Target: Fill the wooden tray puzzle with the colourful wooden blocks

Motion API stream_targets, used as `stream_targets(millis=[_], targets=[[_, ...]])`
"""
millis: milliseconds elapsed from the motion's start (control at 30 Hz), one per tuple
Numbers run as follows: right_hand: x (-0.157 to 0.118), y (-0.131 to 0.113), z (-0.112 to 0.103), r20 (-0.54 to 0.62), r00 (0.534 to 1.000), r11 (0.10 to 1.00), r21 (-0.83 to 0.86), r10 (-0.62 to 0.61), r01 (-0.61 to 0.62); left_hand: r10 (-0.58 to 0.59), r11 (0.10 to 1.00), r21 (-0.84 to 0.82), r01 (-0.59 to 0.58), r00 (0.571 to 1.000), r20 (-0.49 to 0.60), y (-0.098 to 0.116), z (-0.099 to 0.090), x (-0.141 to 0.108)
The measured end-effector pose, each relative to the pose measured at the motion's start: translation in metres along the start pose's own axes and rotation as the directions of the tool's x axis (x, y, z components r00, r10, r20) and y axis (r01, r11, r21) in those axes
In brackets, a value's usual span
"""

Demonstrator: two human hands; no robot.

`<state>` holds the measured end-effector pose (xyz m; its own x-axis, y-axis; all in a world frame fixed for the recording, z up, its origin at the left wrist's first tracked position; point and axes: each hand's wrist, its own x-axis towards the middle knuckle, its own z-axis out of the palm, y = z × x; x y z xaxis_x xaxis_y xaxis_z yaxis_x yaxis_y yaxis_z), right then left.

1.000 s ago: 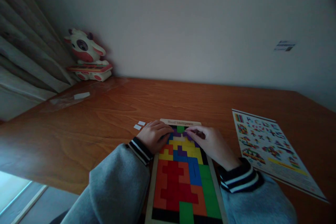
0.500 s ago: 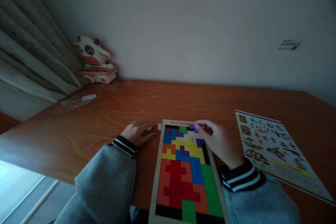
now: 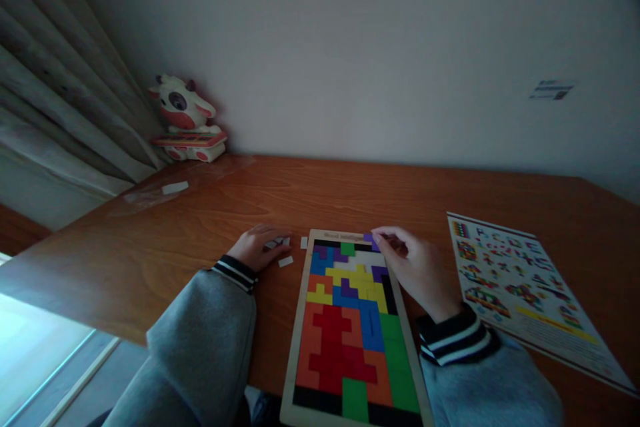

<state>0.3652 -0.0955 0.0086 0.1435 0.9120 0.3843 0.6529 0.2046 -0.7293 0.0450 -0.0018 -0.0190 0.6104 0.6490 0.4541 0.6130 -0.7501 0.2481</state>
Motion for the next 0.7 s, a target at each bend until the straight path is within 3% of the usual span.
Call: stream_targets(millis=[100, 200, 367, 467, 600, 700], targets=[[0.0, 0.001, -0.001, -0.017, 1.0, 1.0, -0.006, -0.006, 0.006, -0.034, 0.999, 0.038, 0.035, 0.999, -0.011, 0.003, 0.0, 0.001], [0.0, 0.002, 0.0, -0.021, 1.0, 1.0, 0.007, -0.013, 0.014, 0.007, 0.997, 0.076, -0.004, 0.999, -0.038, 0.005, 0.003, 0.003], [0.0, 0.001, -0.001, -0.027, 0.999, 1.0, 0.024, -0.017, 0.018, -0.04, 0.994, 0.089, 0.057, 0.982, -0.186, 0.017, 0.004, 0.008], [0.0, -0.001, -0.001, -0.029, 0.999, 1.0, 0.017, -0.021, 0.021, -0.09, 0.995, -0.069, 0.077, 0.971, -0.221, 0.043, 0.006, 0.014], [0.001, -0.001, -0.001, -0.027, 0.999, 1.0, 0.002, -0.025, 0.025, -0.05, 0.98, -0.201, 0.011, 0.981, -0.186, 0.089, 0.02, 0.027], [0.0, -0.002, -0.001, -0.032, 0.999, 1.0, -0.004, -0.014, 0.014, -0.116, 0.965, -0.25, 0.076, 0.981, -0.153, 0.109, 0.033, 0.034]])
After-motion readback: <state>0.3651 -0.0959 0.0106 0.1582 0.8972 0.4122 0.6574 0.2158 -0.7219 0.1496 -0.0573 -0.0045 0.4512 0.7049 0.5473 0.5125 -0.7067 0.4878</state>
